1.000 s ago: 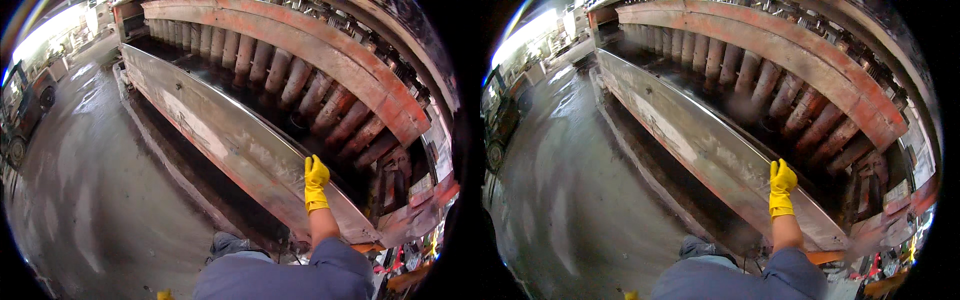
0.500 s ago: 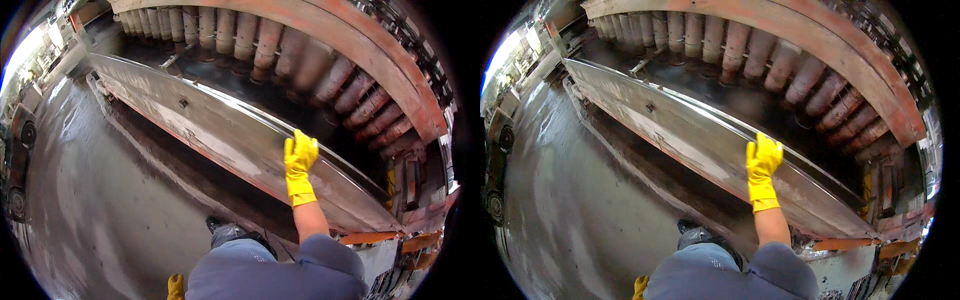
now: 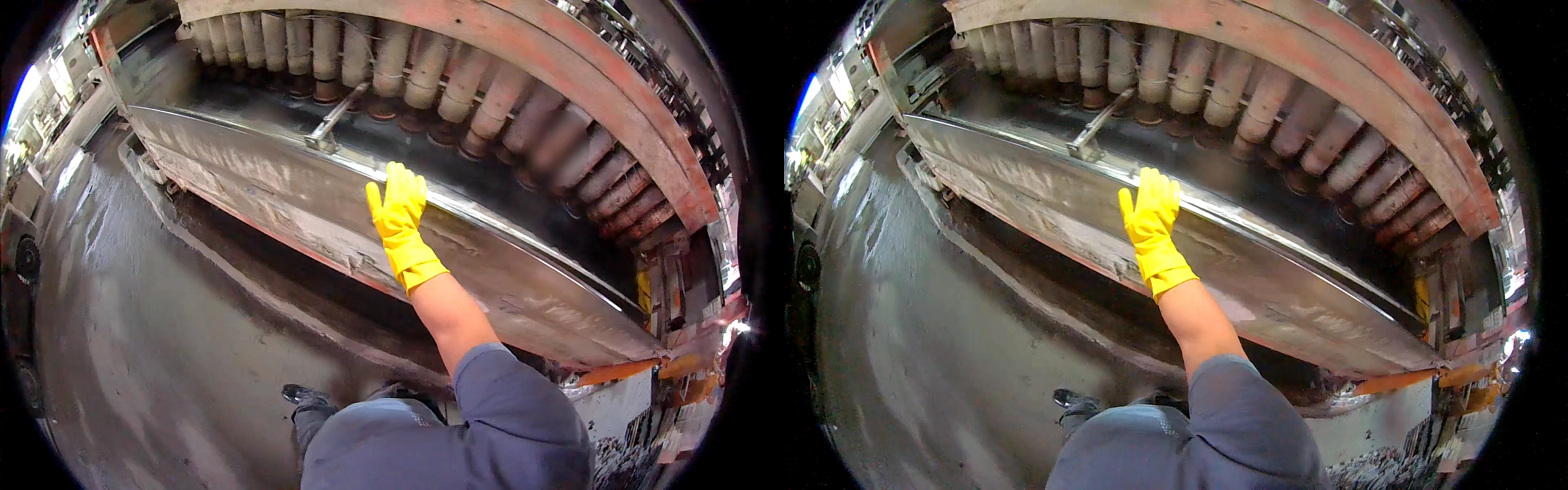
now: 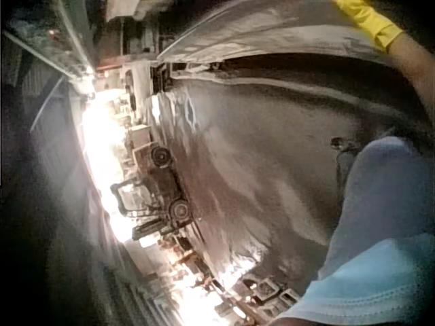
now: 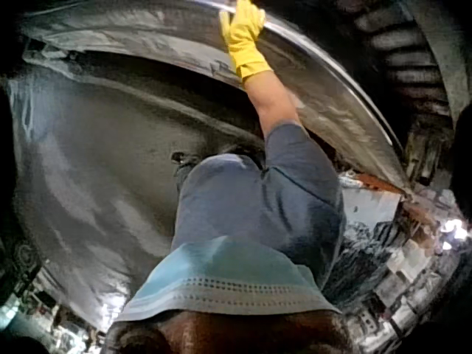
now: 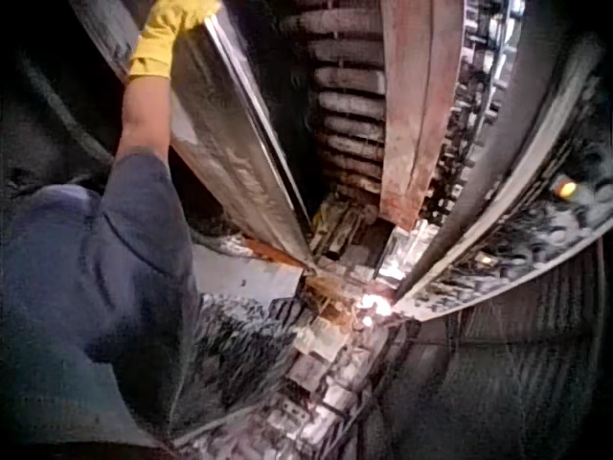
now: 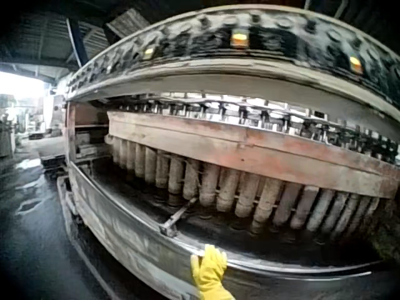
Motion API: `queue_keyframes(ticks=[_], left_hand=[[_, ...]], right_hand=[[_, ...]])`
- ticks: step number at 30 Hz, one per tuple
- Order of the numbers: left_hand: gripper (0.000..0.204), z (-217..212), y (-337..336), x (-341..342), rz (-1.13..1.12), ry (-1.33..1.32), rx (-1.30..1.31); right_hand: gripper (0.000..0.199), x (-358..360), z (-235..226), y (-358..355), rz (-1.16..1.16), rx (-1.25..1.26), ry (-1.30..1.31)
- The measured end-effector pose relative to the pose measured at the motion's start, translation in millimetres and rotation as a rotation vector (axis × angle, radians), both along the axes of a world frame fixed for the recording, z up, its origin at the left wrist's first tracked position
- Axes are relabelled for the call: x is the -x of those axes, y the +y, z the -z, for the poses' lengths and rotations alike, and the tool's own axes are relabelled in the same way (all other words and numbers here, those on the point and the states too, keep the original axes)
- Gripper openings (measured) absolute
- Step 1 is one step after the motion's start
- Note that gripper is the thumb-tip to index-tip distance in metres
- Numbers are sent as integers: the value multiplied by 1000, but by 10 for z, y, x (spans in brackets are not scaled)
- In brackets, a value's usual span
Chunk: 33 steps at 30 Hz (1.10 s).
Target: The person picks up rectangular tiles from a pallet, places them on a blue barrel, and then moves them to a conveyor belt. They repeat this process, handling the tiles one at a time and occasionally using a caliper to measure them.
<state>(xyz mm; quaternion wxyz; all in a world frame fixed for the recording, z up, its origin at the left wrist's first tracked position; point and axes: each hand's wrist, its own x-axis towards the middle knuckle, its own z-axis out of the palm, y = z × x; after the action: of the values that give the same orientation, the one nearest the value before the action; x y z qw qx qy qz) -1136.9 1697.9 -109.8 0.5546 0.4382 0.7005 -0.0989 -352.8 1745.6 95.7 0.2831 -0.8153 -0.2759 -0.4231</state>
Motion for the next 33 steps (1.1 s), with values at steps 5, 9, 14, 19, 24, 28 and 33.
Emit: queue_keyframes(ticks=[5, 9, 14, 19, 24, 28, 33], left_hand=[[39, -56, 1543, 199, 25, -13, -68], [35, -70, 2880, 293, 34, -33, -176], [32, 55, 4350, 92, 19, -131, -397], [26, 214, 5206, -500, -19, -279, -424], [33, 197, 5768, -706, 228, -279, -315], [44, 53, 6291, -645, 298, -103, -94], [58, -91, 6938, -638, 312, -4, 30]], right_hand=[[55, -179, -54, 438, 317, -45, 79], [52, -205, -34, 479, 380, 42, 13], [45, -195, 9, 516, 446, 141, 12], [44, -273, 166, 511, 565, 224, -32], [40, -351, 217, 522, 693, 182, 111], [38, -383, 184, 552, 762, 169, 127], [36, -326, 204, 899, 763, 168, 106]])
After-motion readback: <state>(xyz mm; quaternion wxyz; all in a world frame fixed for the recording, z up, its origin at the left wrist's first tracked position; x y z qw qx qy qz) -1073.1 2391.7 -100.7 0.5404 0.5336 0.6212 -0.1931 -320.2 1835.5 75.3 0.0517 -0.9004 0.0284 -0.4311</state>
